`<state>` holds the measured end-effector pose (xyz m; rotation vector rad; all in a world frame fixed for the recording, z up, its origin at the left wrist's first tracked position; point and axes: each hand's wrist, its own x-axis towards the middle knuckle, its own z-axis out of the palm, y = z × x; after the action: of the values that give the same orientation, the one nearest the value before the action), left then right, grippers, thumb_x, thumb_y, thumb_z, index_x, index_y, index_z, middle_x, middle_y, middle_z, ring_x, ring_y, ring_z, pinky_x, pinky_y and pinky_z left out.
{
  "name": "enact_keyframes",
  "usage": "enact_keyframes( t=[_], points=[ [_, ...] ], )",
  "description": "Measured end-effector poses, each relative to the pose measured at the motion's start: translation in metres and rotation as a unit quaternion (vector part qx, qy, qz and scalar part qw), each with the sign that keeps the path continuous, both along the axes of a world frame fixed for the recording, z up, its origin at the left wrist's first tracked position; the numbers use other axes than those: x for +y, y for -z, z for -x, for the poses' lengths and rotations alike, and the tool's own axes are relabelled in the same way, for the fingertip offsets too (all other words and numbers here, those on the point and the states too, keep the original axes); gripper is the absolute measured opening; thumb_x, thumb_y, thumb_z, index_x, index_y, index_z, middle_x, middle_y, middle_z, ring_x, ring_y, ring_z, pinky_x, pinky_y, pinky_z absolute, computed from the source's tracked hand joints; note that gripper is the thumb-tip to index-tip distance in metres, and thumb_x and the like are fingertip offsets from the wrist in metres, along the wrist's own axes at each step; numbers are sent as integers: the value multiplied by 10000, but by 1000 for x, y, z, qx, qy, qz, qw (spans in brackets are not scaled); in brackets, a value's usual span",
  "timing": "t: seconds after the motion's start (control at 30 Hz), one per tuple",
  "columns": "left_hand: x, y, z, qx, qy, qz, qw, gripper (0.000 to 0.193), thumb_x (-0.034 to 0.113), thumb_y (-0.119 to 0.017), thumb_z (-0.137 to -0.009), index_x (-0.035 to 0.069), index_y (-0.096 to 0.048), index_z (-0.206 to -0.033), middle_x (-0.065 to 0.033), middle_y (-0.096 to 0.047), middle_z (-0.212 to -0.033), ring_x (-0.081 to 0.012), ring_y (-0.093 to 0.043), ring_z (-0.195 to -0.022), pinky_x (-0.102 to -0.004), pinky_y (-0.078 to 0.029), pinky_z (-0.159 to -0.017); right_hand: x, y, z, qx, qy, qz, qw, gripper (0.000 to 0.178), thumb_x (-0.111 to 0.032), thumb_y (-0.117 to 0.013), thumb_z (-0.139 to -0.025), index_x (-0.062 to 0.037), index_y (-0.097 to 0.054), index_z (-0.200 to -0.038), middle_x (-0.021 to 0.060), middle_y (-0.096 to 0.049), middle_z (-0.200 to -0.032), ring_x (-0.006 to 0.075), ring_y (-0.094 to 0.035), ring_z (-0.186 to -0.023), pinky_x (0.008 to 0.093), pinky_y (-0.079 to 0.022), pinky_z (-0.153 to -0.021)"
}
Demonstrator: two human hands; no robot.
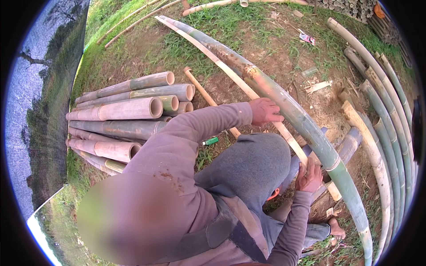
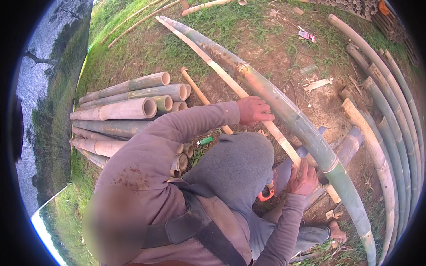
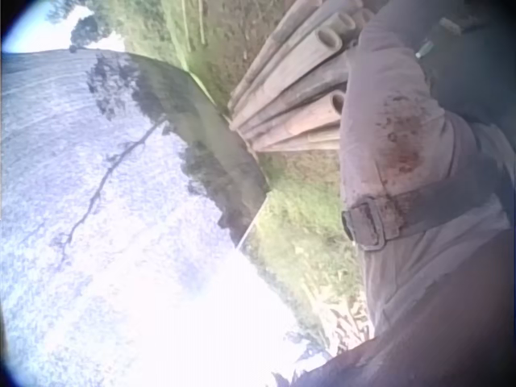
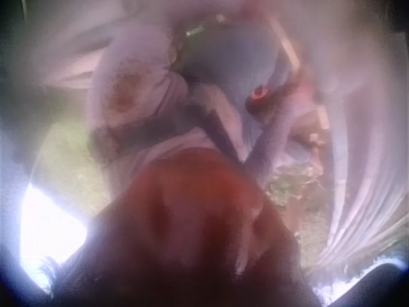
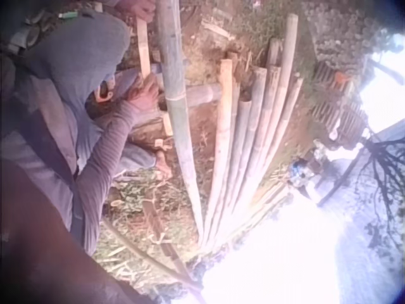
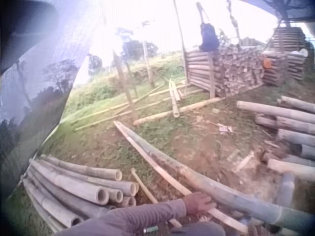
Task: The person uses a hand saw to cut long bamboo poles into shorter sections. They position each pole on a wooden support, saw through it, and then move the cut piece aside before repeating the process with another pole.
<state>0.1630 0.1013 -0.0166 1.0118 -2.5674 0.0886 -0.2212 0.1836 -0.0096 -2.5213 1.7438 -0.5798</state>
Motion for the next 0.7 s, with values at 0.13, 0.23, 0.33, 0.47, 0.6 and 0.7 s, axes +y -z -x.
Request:
enact_keyframes(
  t=[0.13, 0.23, 0.33, 0.47, 0.6, 0.7],
  points=[
    [1, -1, 9, 4, -2, -7, 1000, 457, 137, -732, -804, 232, -691, -1249, -31, -602, -967, -247, -650, -955, -406, -518, -850, 2, 1, 10, 12, 10, 9, 1000, 503, -374, -807, -913, -171, -696, -1360, 96, -647, -1014, 341, -649, -961, 500, -483, -827],
    [-6, -5, 25, 20, 10, 16, 1000, 454, 144, -738, -804, 218, -693, -1250, -36, -599, -956, -256, -653, -939, -413, -524, -835, 0, -3, 26, -3, 12, 32, 999, 515, -375, -814, -905, -167, -702, -1363, 97, -664, -1030, 341, -656, -970, 497, -488, -843],
    [-18, 0, 44, 65, 30, 5, 997, 498, 165, -772, -796, 184, -690, -1287, -49, -612, -968, -280, -656, -929, -442, -533, -838, -10, -22, 39, -6, 3, 9, 1000, 477, -311, -787, -930, -123, -709, -1362, 146, -707, -1202, 382, -668, -1069, 510, -498, -937],
    [-24, -16, 35, 72, 4, -57, 996, 547, 294, -815, -900, 154, -662, -1407, -95, -675, -1091, -325, -662, -1048, -477, -538, -959, -46, -34, 33, 4, 28, 49, 998, 455, -366, -851, -852, -207, -751, -1265, 51, -662, -1046, 298, -645, -1018, 459, -473, -930],
    [-50, -9, 59, 90, -13, -61, 994, 469, 261, -785, -950, 141, -692, -1393, -115, -709, -1221, -342, -661, -1136, -483, -524, -1043, -65, -30, 46, 10, 75, 105, 992, 433, -384, -845, -857, -217, -762, -1247, 51, -660, -1172, 293, -611, -1143, 520, -441, -1018],
    [-54, -4, 68, 117, -38, -72, 990, 437, 208, -797, -933, 129, -724, -1356, -123, -715, -1238, -346, -654, -1162, -474, -515, -1063, -63, -31, 40, 19, 89, 174, 981, 442, -363, -840, -863, -212, -744, -1267, 63, -652, -1201, 294, -608, -1168, 534, -440, -1042]
  ],
)
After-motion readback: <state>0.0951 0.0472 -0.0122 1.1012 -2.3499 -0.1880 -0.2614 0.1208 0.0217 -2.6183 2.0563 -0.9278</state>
